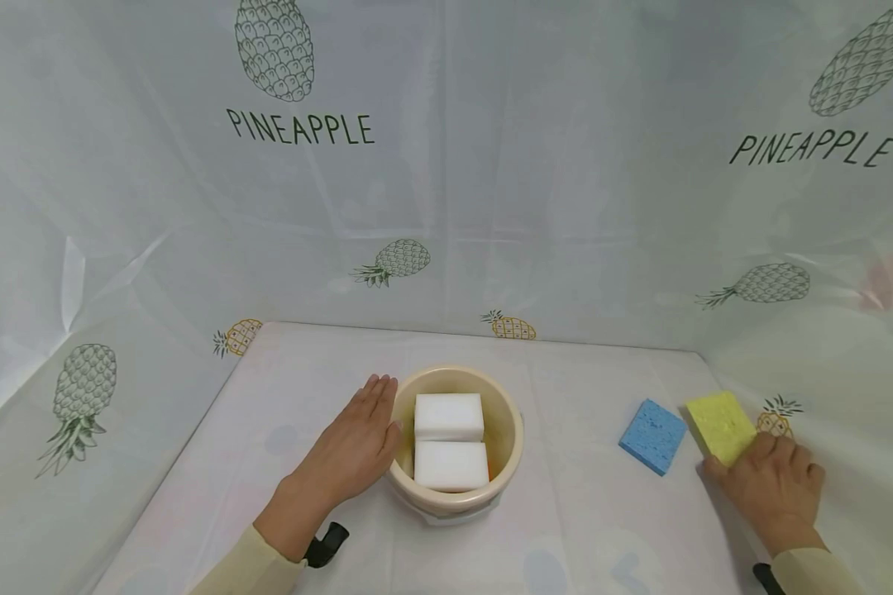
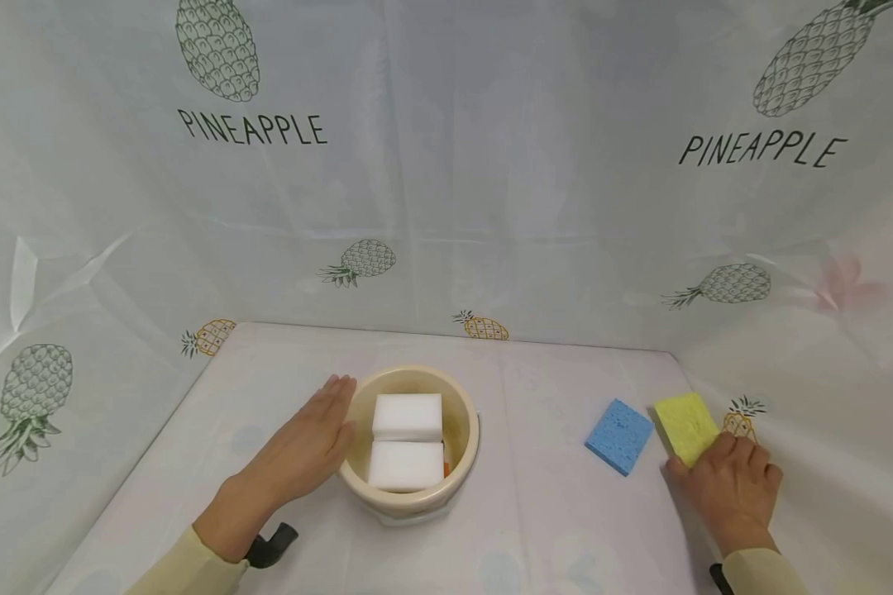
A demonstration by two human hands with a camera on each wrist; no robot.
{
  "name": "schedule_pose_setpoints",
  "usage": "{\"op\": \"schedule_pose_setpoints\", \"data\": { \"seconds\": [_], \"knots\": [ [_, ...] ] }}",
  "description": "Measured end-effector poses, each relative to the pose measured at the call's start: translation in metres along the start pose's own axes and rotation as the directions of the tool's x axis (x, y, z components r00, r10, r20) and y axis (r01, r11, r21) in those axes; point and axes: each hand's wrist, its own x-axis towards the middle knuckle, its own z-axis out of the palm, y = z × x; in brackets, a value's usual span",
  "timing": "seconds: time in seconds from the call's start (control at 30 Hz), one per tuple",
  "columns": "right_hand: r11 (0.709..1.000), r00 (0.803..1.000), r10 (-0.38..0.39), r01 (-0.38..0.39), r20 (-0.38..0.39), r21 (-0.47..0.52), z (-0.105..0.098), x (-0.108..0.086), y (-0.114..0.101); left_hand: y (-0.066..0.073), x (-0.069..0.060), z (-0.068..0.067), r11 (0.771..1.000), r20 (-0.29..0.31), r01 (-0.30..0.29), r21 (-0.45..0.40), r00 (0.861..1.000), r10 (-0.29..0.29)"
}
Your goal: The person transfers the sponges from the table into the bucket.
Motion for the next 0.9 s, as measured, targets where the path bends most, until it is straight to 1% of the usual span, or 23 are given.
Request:
{"op": "schedule_pose_setpoints", "data": {
  "seconds": [0.2, 0.37, 0.53, 0.63, 0.83, 0.9],
  "knots": [
    [0.997, 0.993, -0.06, 0.064, -0.097, 0.033, -0.002, 0.003, -0.004, 0.0, 0.0, 0.0, 1.0, 0.001, -0.003, -0.002, 1.0, 0.003],
    [0.994, 0.984, -0.088, 0.096, -0.154, 0.047, -0.002, 0.006, -0.01, 0.0, 0.0, 0.0, 1.0, -0.004, -0.009, -0.005, 1.0, 0.009],
    [0.989, 0.971, -0.127, 0.139, -0.205, 0.046, -0.003, 0.009, -0.018, 0.0, 0.0, 0.0, 1.0, -0.002, -0.01, 0.001, 1.0, 0.01],
    [0.981, 0.955, -0.167, 0.185, -0.245, 0.053, -0.003, 0.011, -0.023, -0.001, -0.001, -0.001, 1.0, -0.001, -0.01, 0.004, 1.0, 0.01],
    [0.959, 0.905, -0.233, 0.275, -0.357, 0.069, -0.005, 0.017, -0.037, 0.0, -0.001, -0.001, 1.0, 0.002, -0.009, 0.013, 1.0, 0.009],
    [0.953, 0.893, -0.248, 0.295, -0.375, 0.074, -0.007, 0.02, -0.043, 0.0, -0.001, -0.001, 1.0, 0.002, -0.012, 0.019, 1.0, 0.012]
  ]
}}
